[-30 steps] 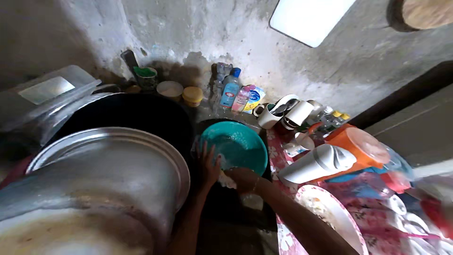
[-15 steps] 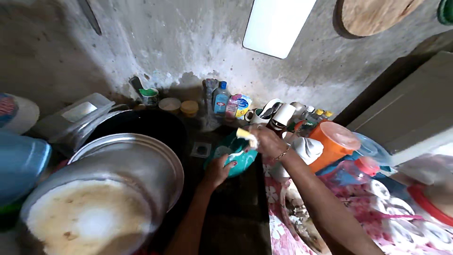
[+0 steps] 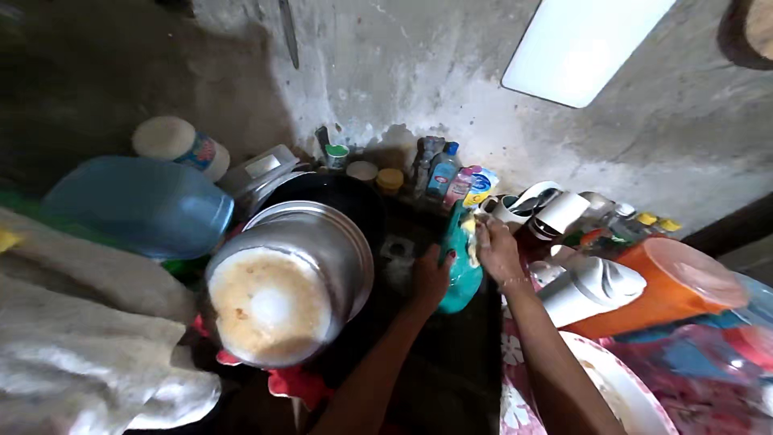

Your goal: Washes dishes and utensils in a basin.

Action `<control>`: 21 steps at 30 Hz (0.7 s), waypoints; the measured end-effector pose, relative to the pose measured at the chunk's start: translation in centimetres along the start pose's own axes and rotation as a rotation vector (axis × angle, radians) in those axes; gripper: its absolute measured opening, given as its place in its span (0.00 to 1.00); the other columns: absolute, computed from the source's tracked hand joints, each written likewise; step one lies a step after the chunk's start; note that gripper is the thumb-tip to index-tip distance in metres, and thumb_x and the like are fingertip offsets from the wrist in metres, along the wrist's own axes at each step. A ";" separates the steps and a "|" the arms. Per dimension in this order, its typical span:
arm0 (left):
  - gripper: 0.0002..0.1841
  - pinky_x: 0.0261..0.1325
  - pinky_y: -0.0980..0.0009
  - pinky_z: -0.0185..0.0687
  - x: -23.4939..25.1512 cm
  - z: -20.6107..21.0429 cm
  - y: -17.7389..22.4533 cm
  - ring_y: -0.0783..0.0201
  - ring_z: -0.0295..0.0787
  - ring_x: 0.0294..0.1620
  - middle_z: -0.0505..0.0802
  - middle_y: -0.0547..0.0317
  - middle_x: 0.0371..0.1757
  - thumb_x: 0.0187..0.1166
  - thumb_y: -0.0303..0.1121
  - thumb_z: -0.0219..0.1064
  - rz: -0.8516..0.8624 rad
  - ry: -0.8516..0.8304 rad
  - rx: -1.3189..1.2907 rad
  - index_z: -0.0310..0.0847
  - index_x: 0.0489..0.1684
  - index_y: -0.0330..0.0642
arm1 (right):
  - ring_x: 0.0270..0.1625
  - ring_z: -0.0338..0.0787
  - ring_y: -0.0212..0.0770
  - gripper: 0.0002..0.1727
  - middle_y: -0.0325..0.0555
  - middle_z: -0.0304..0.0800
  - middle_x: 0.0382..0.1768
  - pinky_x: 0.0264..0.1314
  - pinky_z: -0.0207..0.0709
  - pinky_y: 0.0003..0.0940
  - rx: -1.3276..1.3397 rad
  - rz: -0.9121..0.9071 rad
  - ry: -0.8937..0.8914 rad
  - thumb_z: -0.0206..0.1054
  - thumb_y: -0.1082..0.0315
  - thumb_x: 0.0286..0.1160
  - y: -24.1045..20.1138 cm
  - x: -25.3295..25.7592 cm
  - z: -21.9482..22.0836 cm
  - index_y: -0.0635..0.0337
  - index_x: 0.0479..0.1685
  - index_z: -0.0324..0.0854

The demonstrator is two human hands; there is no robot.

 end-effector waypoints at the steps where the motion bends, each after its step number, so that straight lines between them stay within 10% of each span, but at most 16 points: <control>1: 0.23 0.79 0.51 0.72 -0.4 0.1 0.0 0.43 0.84 0.72 0.87 0.28 0.67 0.92 0.35 0.56 0.009 -0.005 0.007 0.75 0.73 0.22 | 0.71 0.84 0.65 0.21 0.72 0.84 0.65 0.78 0.70 0.58 0.043 0.097 -0.028 0.51 0.67 0.91 0.6 1.1 -0.4 0.74 0.69 0.79; 9: 0.19 0.74 0.49 0.75 0.5 -1.4 -0.4 0.38 0.86 0.67 0.88 0.24 0.60 0.91 0.29 0.55 0.069 0.066 0.106 0.76 0.68 0.17 | 0.78 0.77 0.73 0.20 0.71 0.83 0.70 0.78 0.67 0.69 -0.038 -0.219 0.110 0.62 0.64 0.78 -3.8 -1.4 2.2 0.69 0.57 0.90; 14: 0.19 0.72 0.51 0.77 -1.5 -2.3 0.4 0.43 0.88 0.63 0.89 0.27 0.57 0.91 0.32 0.57 0.091 0.029 0.040 0.79 0.64 0.19 | 0.66 0.85 0.57 0.17 0.66 0.85 0.65 0.72 0.74 0.55 0.237 0.156 -0.113 0.66 0.68 0.82 -0.2 3.5 -1.2 0.71 0.62 0.85; 21: 0.15 0.59 0.69 0.82 -3.5 -5.3 3.0 0.69 0.86 0.49 0.90 0.45 0.50 0.89 0.29 0.58 0.078 0.046 -0.223 0.80 0.62 0.23 | 0.45 0.83 0.29 0.18 0.46 0.84 0.46 0.50 0.79 0.26 0.852 0.502 0.130 0.44 0.67 0.95 8.8 1.4 -1.5 0.70 0.65 0.74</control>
Point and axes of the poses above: each hand's wrist, its own x-axis towards the middle knuckle, its own z-axis out of the palm, y = z × x, the point moved 5 cm from there along x, towards the middle knuckle
